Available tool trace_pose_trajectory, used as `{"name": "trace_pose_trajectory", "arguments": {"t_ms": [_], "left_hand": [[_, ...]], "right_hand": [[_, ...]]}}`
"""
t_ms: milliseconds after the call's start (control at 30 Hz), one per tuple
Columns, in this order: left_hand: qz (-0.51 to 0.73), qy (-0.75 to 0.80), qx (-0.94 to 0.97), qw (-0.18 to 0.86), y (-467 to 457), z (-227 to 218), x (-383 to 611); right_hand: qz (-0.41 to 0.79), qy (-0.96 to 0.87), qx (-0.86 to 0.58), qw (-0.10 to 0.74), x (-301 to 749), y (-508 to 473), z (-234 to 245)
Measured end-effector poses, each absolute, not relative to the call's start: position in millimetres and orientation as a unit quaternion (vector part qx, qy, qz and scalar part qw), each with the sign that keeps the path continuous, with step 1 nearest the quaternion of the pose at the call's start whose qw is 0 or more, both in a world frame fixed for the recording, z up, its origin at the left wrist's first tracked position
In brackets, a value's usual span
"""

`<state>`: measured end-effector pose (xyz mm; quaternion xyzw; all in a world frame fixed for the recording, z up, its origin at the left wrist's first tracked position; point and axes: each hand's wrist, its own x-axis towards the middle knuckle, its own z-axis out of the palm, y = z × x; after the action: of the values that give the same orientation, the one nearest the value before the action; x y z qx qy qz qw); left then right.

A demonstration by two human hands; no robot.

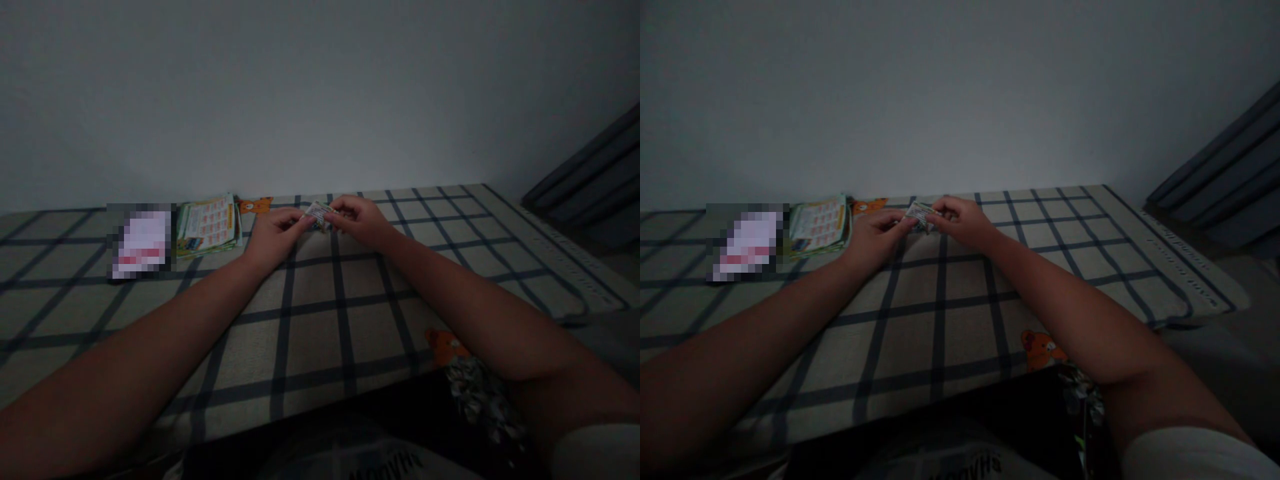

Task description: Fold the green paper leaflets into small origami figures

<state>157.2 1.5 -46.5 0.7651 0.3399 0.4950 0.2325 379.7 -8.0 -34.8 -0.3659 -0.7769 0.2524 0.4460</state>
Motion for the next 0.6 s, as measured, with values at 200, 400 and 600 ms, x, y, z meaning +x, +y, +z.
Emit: {"name": "trace_pose_trajectory", "arguments": {"t_ms": [200, 400, 600], "left_hand": [[0.497, 0.336, 0.768, 0.223, -0.4, -42.0, 157.2], [0.486, 0.327, 0.776, 0.236, 1.4, -47.3, 158.1], [0.477, 0.316, 0.788, 0.229, 2.7, -50.3, 156.5]], "right_hand": [[0.261, -0.798, -0.357, 0.41, 380.6, -7.2, -35.1], [0.174, -0.822, -0.374, 0.392, 382.9, -9.5, -30.1], [0.195, -0.819, -0.368, 0.396, 382.4, -7.9, -32.8]]}}
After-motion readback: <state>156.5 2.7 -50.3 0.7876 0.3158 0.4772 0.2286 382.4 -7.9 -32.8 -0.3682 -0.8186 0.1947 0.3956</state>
